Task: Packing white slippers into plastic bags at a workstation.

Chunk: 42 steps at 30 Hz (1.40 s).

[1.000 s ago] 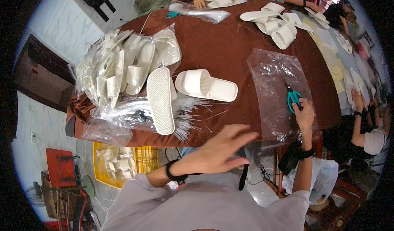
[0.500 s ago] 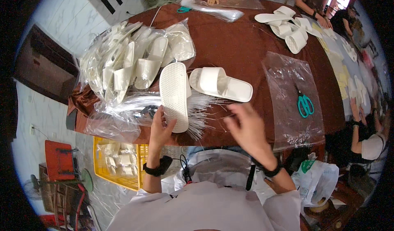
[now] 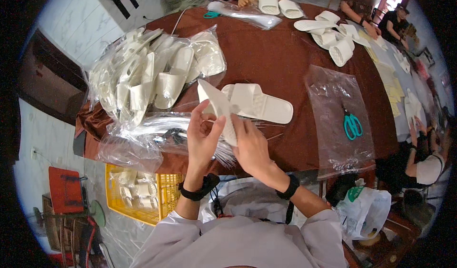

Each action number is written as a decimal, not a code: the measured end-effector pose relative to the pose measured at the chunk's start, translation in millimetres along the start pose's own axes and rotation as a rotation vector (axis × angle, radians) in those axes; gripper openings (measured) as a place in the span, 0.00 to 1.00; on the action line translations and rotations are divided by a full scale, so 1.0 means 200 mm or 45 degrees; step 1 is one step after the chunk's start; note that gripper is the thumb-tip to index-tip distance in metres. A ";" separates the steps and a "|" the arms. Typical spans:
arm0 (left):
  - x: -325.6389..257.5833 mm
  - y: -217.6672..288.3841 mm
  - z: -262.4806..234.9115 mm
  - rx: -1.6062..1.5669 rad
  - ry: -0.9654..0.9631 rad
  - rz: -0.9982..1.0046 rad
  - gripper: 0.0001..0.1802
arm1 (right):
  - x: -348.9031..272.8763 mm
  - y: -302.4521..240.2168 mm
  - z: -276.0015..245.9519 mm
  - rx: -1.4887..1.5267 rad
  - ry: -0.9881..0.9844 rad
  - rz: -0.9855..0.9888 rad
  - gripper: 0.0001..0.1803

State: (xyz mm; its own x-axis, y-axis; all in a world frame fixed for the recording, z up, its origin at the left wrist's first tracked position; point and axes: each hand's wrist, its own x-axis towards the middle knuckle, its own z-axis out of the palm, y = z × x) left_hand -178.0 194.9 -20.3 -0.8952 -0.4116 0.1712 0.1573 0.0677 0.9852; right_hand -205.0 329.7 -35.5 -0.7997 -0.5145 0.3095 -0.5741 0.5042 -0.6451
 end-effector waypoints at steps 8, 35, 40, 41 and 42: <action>0.09 -0.11 0.12 0.505 -0.126 0.173 0.28 | 0.03 0.34 -0.27 0.715 0.427 0.378 0.22; 0.28 -0.22 -0.06 0.652 -0.708 -0.143 0.18 | -0.27 0.50 -0.41 1.331 0.191 0.985 0.23; 0.22 -0.31 -0.05 0.733 -0.598 -0.043 0.13 | -0.35 0.48 -0.35 1.401 0.147 1.073 0.24; 0.20 -0.32 -0.05 0.692 -0.537 -0.058 0.13 | -0.37 0.48 -0.35 1.402 0.152 1.082 0.24; 0.19 -0.33 -0.05 0.652 -0.476 -0.072 0.13 | -0.39 0.48 -0.36 1.380 0.125 1.119 0.24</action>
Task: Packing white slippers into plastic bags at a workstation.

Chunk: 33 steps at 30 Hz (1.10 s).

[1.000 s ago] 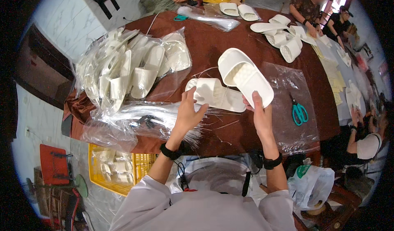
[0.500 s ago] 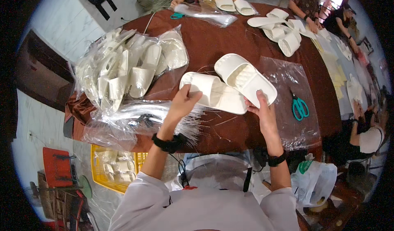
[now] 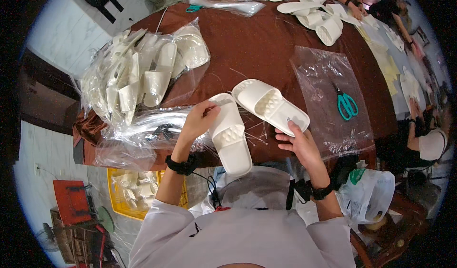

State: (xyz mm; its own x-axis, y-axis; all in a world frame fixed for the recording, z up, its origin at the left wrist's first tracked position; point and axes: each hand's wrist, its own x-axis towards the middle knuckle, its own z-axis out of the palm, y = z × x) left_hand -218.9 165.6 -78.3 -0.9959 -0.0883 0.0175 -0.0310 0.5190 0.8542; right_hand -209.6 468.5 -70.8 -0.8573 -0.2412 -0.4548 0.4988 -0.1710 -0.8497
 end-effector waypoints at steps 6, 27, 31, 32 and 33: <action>0.00 -0.02 0.02 0.006 0.023 -0.043 0.12 | -0.08 0.05 -0.10 -0.082 -0.025 0.109 0.21; 0.01 0.07 0.07 -0.173 0.083 0.069 0.11 | 0.23 0.10 0.37 -0.949 0.334 -1.172 0.12; -0.11 0.33 0.05 -0.650 0.308 0.165 0.07 | 0.11 -0.01 0.30 -0.785 0.480 -1.178 0.14; -0.12 0.36 0.05 -0.659 0.399 0.226 0.07 | 0.07 -0.05 0.27 -0.681 0.461 -1.205 0.14; -0.13 0.38 0.05 -0.669 0.490 0.285 0.07 | 0.03 -0.10 0.23 -0.578 0.441 -1.231 0.13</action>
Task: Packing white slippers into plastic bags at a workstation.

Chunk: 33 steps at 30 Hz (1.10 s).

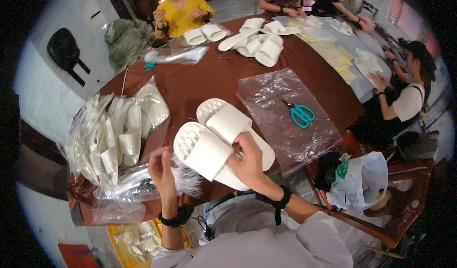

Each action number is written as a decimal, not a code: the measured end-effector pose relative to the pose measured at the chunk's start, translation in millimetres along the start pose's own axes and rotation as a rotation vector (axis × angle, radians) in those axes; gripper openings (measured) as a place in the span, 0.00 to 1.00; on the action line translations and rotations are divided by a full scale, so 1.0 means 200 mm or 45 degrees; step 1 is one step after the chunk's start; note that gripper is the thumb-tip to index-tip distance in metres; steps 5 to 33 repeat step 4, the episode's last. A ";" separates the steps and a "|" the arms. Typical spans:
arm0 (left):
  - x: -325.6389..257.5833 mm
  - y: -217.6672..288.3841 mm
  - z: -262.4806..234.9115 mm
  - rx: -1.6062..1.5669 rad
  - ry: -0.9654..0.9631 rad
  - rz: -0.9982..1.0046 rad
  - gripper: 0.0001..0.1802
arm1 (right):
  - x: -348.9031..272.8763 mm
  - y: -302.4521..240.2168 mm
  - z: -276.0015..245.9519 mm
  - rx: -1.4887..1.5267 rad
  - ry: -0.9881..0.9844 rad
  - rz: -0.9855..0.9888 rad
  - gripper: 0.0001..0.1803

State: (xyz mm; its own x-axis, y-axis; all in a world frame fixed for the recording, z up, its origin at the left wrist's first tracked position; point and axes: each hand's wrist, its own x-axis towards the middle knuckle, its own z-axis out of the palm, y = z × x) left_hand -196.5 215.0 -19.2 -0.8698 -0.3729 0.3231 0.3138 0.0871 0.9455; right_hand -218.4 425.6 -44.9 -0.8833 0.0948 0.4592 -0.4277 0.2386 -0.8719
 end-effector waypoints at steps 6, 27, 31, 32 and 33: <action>-0.04 -0.10 -0.08 0.168 -0.094 -0.081 0.08 | 0.16 -0.35 -0.31 0.730 -0.190 0.538 0.15; -0.04 -0.10 -0.08 0.168 -0.094 -0.081 0.08 | 0.16 -0.35 -0.31 0.730 -0.190 0.538 0.15; -0.04 -0.10 -0.08 0.168 -0.094 -0.081 0.08 | 0.16 -0.35 -0.31 0.730 -0.190 0.538 0.15; -0.04 -0.10 -0.08 0.168 -0.094 -0.081 0.08 | 0.16 -0.35 -0.31 0.730 -0.190 0.538 0.15; -0.04 -0.10 -0.08 0.168 -0.094 -0.081 0.08 | 0.16 -0.35 -0.31 0.730 -0.190 0.538 0.15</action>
